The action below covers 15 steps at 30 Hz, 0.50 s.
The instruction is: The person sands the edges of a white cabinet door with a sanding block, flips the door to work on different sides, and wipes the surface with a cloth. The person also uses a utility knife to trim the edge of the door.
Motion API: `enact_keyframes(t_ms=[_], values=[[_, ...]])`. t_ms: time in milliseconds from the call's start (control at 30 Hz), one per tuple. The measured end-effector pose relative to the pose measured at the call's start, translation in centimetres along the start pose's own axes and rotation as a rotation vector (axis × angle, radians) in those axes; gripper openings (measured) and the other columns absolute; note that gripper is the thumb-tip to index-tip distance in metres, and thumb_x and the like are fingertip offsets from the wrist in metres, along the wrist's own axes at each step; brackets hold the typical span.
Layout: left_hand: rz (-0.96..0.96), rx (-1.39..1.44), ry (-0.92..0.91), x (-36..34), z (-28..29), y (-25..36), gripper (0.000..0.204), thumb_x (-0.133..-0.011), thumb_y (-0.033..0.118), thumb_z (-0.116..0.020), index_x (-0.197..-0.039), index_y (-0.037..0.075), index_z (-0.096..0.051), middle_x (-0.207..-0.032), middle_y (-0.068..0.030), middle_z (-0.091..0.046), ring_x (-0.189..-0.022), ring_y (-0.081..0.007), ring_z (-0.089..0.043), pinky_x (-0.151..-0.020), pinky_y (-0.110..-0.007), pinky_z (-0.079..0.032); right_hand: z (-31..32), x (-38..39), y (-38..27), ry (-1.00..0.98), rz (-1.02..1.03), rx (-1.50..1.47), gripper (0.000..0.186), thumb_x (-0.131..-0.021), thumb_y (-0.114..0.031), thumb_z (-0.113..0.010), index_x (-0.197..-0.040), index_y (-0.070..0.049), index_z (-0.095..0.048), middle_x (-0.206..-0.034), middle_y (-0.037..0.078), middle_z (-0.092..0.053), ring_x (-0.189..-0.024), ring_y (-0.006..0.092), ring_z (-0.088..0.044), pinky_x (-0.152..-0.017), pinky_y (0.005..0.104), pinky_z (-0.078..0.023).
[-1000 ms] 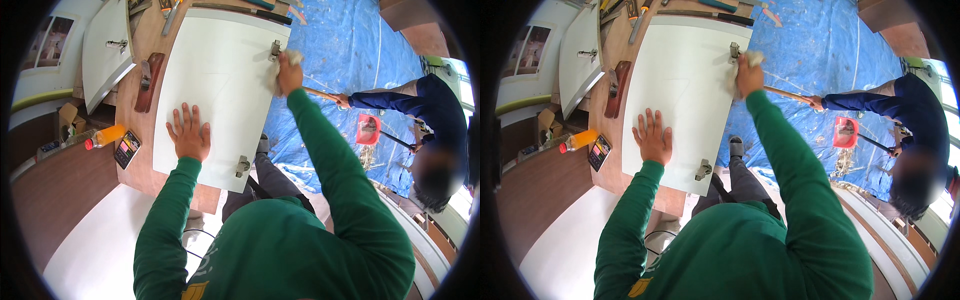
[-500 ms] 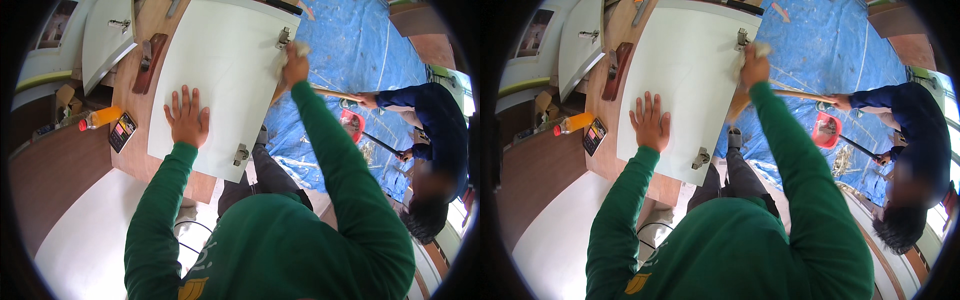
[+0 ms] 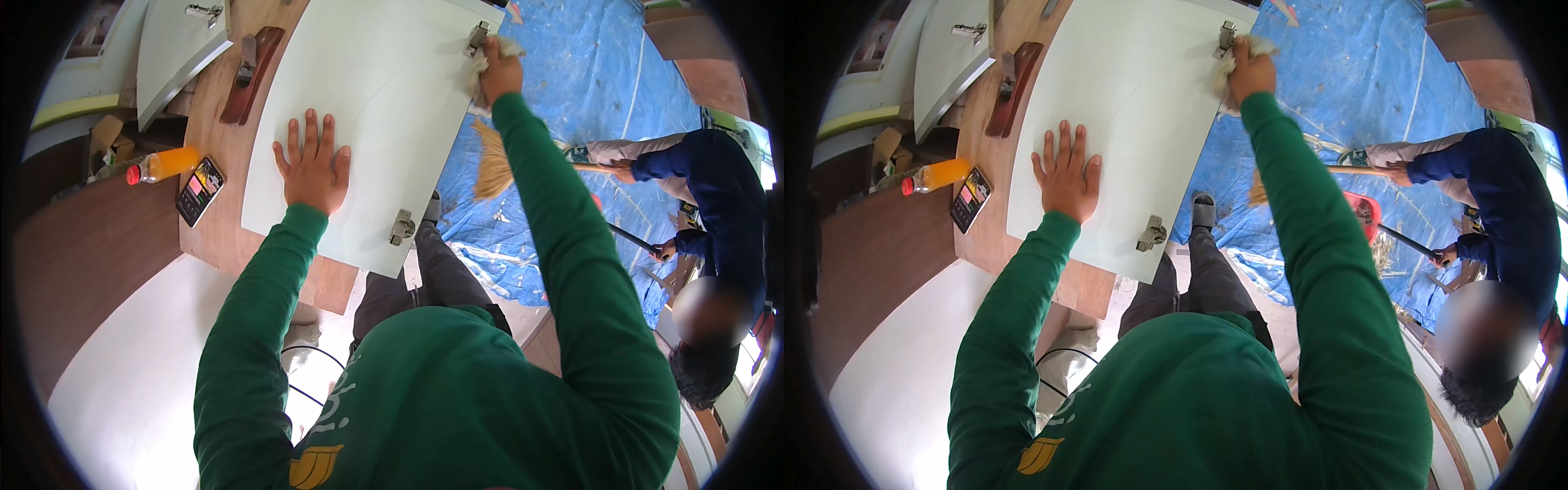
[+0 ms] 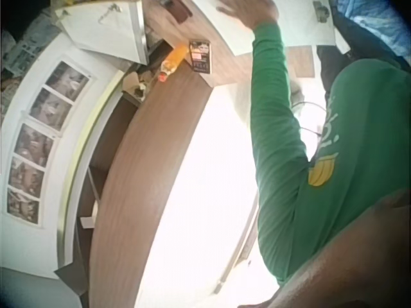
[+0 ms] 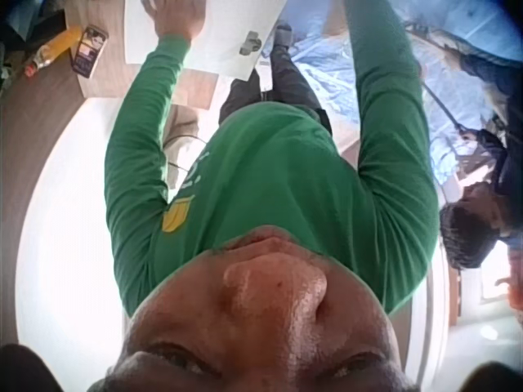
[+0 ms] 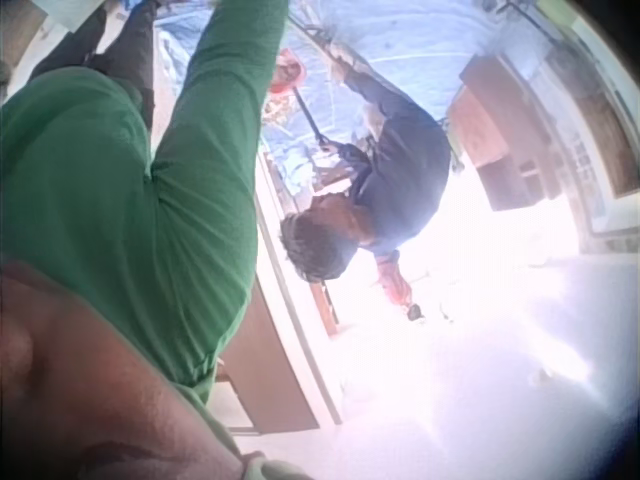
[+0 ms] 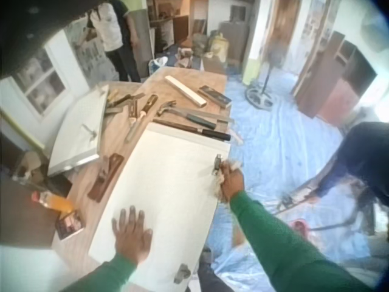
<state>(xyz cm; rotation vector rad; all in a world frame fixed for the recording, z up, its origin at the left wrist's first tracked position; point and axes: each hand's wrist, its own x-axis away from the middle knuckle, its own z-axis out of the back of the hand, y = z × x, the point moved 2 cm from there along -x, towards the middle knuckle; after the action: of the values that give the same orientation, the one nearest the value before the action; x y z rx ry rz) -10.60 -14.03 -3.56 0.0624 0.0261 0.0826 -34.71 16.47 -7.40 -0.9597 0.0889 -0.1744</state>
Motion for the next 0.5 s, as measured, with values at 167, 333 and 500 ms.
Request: enact_keyframes(t_ms=[167, 333, 500], values=[[0.043, -0.005, -0.018, 0.4, 0.1, 0.0, 0.062, -0.107, 0.047, -0.038, -0.163, 0.022, -0.033, -0.172, -0.0066, -0.023, -0.159, -0.0339, -0.014, -0.126, -0.062, -0.004, -0.6, 5.4, -1.6, -0.044, -0.130, -0.059, 0.069, -0.101, -0.061, -0.054, -0.092, 0.005, -0.073, -0.075, 0.027, -0.069, -0.073, 0.0428, -0.068, -0.068, 0.0514, -0.051], [0.071, 0.026, -0.007, 0.9, 0.1, -0.4, 0.062, -0.107, 0.046, -0.039, -0.163, 0.022, -0.033, -0.172, -0.0058, -0.024, -0.159, -0.0337, -0.015, -0.126, -0.062, -0.005, 1.3, 24.8, -2.0, -0.288, -0.171, -0.134, 0.044, -0.103, -0.041, -0.063, -0.106, 0.003, -0.070, -0.089, 0.019, -0.074, -0.083, 0.0271, -0.072, -0.073, 0.0417, -0.054], [0.070, 0.027, -0.001, 0.7, 0.2, -0.4, 0.062, -0.107, 0.047, -0.040, -0.163, 0.022, -0.034, -0.172, -0.0056, -0.026, -0.158, -0.0339, -0.018, -0.126, -0.062, -0.006, 5.4, 25.0, -2.6, -0.482, -0.115, -0.211, 0.037, -0.099, -0.030, -0.071, -0.116, 0.003, -0.067, -0.102, 0.014, -0.073, -0.093, 0.0228, -0.071, -0.080, 0.0380, -0.055]])
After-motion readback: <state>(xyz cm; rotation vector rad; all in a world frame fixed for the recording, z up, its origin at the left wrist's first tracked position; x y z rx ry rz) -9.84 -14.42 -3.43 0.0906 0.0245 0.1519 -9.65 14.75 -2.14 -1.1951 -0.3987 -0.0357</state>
